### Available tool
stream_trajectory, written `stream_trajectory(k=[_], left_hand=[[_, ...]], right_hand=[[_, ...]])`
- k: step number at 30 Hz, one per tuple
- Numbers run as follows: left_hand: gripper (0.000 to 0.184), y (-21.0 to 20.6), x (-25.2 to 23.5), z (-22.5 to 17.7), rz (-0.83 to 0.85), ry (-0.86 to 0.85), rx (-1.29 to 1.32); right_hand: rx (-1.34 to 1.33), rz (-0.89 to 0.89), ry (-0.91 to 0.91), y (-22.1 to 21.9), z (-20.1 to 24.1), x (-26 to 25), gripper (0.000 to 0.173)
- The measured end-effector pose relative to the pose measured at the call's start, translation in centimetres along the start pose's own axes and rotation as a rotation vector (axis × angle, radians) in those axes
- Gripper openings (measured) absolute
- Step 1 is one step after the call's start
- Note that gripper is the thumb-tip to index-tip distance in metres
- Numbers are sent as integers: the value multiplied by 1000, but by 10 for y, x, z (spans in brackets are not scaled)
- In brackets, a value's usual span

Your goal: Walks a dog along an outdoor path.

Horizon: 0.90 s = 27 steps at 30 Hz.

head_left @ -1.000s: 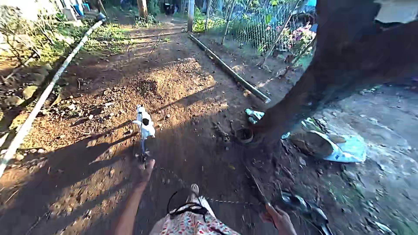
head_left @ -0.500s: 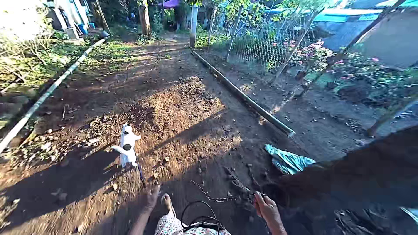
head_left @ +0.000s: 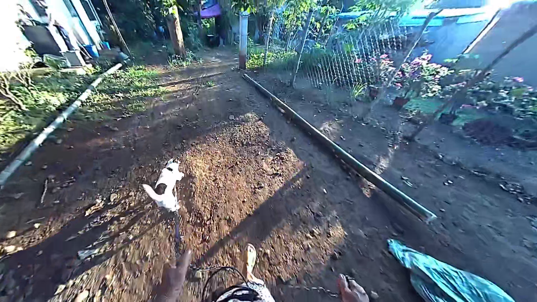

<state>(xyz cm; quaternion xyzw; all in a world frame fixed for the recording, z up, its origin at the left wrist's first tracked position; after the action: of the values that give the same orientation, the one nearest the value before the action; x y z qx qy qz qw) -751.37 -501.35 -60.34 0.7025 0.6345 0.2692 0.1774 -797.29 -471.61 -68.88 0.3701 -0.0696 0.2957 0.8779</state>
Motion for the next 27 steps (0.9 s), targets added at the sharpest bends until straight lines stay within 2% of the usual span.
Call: stream_trajectory(k=[3,5,7,9,12,17,19,21,23,27], left_hand=[[42,-56,-79,-20,-31,0,79],[41,-66,-147,-31,-133,86,215],[36,-65,-213,-57,-213,128,287],[37,-75,-271,-102,-172,156,334],[36,-113,-356,-159,-83,106,334],[27,-175,-495,-192,39,38,363],[32,-191,-567,-207,60,-30,394],[33,-198,-646,-224,79,-19,433],[29,-197,-723,-244,48,28,415],[26,-199,-863,-314,79,58,396]], right_hand=[[76,26,48,-59,64,-112,46],[199,136,60,-102,128,-179,45],[302,219,122,-134,206,-226,46],[262,248,205,-149,283,-261,44],[129,265,261,-165,375,-321,40],[-13,224,247,-225,457,-435,36],[-87,169,244,-258,483,-487,33],[-157,98,249,-288,510,-539,28],[-105,77,244,-310,545,-584,28],[-67,30,200,-317,626,-663,28]])
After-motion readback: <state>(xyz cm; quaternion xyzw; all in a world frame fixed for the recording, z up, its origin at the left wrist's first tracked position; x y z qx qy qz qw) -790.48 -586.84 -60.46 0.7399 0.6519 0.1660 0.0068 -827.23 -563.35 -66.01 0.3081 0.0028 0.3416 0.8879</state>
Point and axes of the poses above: each hand's wrist, its own x-axis away from the middle knuckle, its own y-axis out of the back of the hand, z = x × y, the point moved 10 cm from there along -x, towards the middle knuckle, and after that the axes turned 5 degrees about -x, right-handed, at the moved point
